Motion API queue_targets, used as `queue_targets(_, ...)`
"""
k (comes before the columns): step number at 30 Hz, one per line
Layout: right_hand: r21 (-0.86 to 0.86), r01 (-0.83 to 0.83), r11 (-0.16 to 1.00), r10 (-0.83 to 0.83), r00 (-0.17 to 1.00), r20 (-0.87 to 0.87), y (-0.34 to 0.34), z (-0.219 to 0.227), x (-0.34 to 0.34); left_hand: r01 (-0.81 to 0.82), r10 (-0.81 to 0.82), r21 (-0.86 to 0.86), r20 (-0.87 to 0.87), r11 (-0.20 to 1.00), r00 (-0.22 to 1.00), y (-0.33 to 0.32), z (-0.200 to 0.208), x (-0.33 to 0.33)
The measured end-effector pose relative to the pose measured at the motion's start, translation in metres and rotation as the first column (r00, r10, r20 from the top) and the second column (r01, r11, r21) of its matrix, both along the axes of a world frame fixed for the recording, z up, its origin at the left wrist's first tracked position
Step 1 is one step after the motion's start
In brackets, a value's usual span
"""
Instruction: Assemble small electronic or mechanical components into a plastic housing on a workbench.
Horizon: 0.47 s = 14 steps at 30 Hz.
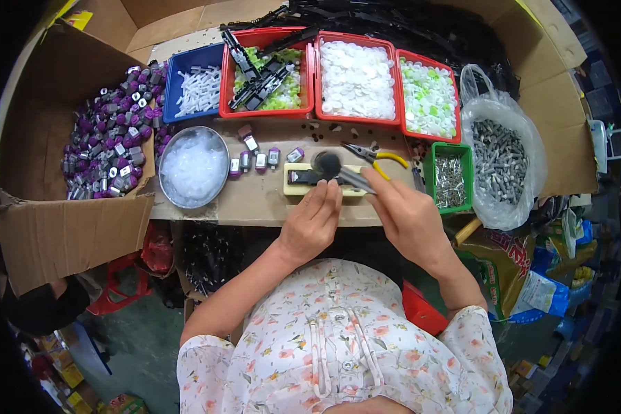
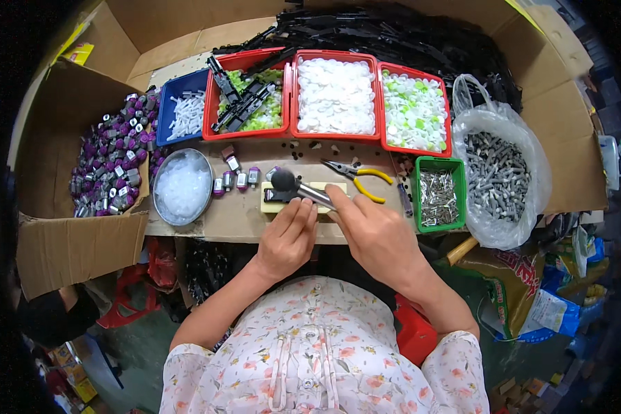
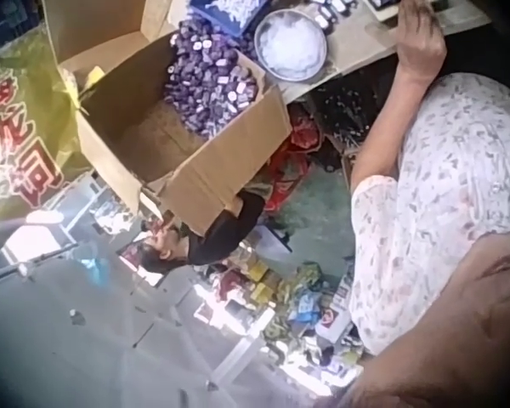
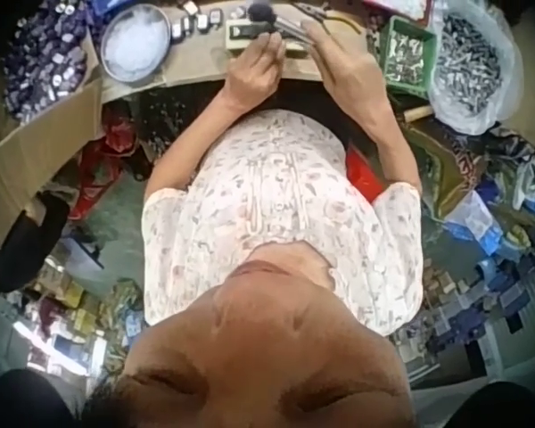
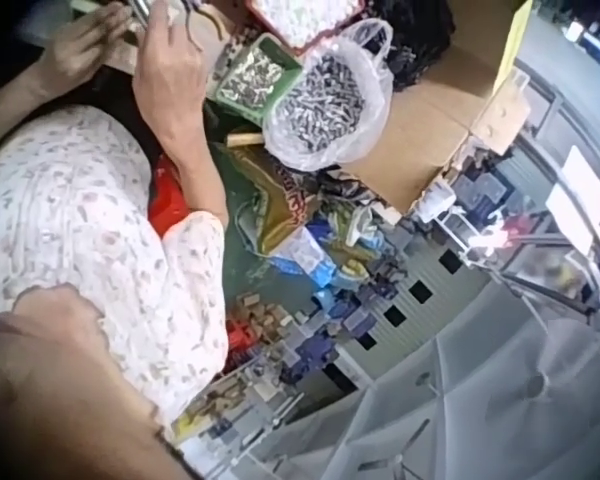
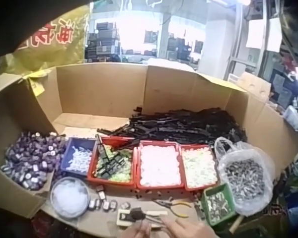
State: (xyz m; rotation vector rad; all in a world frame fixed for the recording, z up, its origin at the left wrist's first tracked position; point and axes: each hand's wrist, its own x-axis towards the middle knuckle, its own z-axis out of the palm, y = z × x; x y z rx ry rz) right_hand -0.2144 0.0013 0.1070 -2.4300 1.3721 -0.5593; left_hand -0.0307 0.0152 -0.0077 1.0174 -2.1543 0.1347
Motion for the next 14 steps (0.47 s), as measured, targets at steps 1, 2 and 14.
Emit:
queue_targets(1, 0.003, -0.004, 1.0, 0.004, 1.0, 0.0, 0.0, -0.004, 0.001, -0.004, 0.004, 0.004, -0.014, 1.0, 1.0, 0.001, 0.001, -0.001)
queue_targets(2, 0.01, -0.011, 1.0, 0.011, 1.0, -0.016, 0.0, -0.009, 0.002, 0.003, -0.002, 0.004, -0.027, 1.0, 1.0, 0.0, 0.003, -0.002)
queue_targets(14, 0.29, 0.192, 0.938, -0.121, 0.961, -0.247, -0.001, -0.011, -0.02, 0.032, -0.028, 0.12, -0.037, 0.992, 0.999, 0.004, 0.005, 0.008)
